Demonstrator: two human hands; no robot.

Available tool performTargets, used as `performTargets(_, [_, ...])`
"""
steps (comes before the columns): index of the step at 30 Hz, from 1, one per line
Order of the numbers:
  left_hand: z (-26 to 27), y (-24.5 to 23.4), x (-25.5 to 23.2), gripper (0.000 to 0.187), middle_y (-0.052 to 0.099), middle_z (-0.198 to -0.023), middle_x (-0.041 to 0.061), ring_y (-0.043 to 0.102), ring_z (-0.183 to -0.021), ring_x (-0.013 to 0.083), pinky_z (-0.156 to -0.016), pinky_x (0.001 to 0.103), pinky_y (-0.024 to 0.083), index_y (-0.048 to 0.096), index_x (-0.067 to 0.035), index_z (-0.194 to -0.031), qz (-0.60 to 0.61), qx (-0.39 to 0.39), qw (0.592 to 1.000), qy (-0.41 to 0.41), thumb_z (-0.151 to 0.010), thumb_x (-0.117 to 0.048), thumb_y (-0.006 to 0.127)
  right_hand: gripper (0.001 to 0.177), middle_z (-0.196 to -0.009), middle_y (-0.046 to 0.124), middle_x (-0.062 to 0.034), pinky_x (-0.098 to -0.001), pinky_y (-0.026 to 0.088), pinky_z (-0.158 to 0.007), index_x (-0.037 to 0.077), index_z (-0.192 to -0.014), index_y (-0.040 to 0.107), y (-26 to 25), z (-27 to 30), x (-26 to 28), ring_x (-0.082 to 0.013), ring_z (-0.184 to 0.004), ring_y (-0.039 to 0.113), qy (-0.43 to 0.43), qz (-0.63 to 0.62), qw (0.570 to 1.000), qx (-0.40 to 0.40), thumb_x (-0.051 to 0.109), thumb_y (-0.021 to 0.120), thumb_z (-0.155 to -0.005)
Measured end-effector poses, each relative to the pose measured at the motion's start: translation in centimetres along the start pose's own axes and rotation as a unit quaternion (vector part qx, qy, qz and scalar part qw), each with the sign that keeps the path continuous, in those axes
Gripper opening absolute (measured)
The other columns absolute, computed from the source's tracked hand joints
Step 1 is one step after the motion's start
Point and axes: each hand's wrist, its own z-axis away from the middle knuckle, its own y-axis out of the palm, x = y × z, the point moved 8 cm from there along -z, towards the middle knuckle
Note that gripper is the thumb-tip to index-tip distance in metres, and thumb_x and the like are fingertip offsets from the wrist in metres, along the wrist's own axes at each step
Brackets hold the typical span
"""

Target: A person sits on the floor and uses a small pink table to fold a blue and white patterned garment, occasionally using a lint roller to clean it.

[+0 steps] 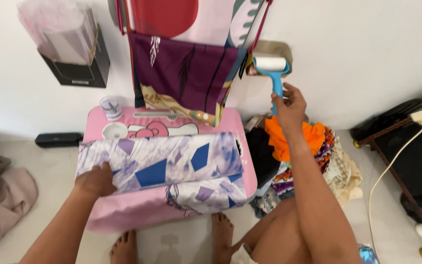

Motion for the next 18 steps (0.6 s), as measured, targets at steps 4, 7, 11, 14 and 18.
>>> performTargets(4, [2.4, -1.1, 0.4, 0.075, 0.061, -0.144, 0.021, 0.065, -0.128, 0.0446, -0.101, 0.059, 0.052, 0.045, -0.008, -0.145, -0.023, -0.031, 0.999, 0.031, -0.087, -0.049, 0.07, 0.067, -0.123, 0.058, -0.0169, -0.0316, 0.059, -0.079, 0.0, -0.148, 0.038, -2.4, 1.5, -1.2, -0.0215, -0.101, 0.061, -0.04, 0.054, 0.998, 0.003, 0.012, 0.081, -0.097])
performTargets(7, [4.4, -1.8, 0.8, 0.066, 0.064, -0.14, 0.02, 0.067, -0.125, 0.0435, -0.099, 0.059, 0.054, 0.051, -0.006, -0.139, -0.027, -0.064, 0.996, 0.053, -0.09, -0.049, 0.063, 0.072, -0.135, 0.05, -0.0091, -0.034, 0.055, -0.088, 0.015, -0.152, 0.031, -6.0, 3.2, -0.9, -0.0228, -0.113, 0.056, -0.088, 0.125, 0.983, -0.101, 0.012, 0.084, -0.103])
performTargets(11, [7.2, -2.9, 1.3, 0.056, 0.065, -0.128, 0.019, 0.068, -0.119, 0.0388, -0.093, 0.052, 0.058, 0.057, -0.003, -0.134, -0.021, -0.175, 0.983, 0.055, -0.096, -0.044, 0.059, 0.055, -0.121, 0.05, 0.0018, -0.0251, 0.044, -0.08, 0.021, -0.142, 0.038, -7.7, 7.1, 0.4, -0.0131, -0.102, 0.052, -0.119, 0.102, 0.978, -0.136, 0.009, 0.075, -0.104])
performTargets(14, [7.1, -1.0, 2.1, 0.061, 0.058, -0.134, 0.016, 0.057, -0.129, 0.0358, -0.101, 0.049, 0.052, 0.055, -0.006, -0.139, -0.01, -0.311, 0.948, 0.064, -0.098, -0.05, 0.055, 0.036, -0.108, 0.054, -0.0081, -0.0315, 0.044, -0.077, 0.01, -0.13, 0.051, -4.6, 11.4, -0.7, -0.0223, -0.094, 0.056, -0.123, 0.119, 0.984, -0.049, 0.012, 0.073, -0.102])
performTargets(18, [12.6, -3.4, -0.8, 0.067, 0.041, -0.161, 0.024, 0.033, -0.154, 0.0405, -0.122, 0.054, 0.03, 0.047, -0.006, -0.152, 0.042, -0.37, 0.922, 0.108, -0.107, -0.054, 0.039, 0.04, -0.12, 0.061, -0.0263, -0.0519, 0.042, -0.104, -0.005, -0.127, 0.061, 2.6, 16.8, -3.7, -0.0468, -0.117, 0.057, -0.213, 0.217, 0.939, 0.163, 0.011, 0.072, -0.092])
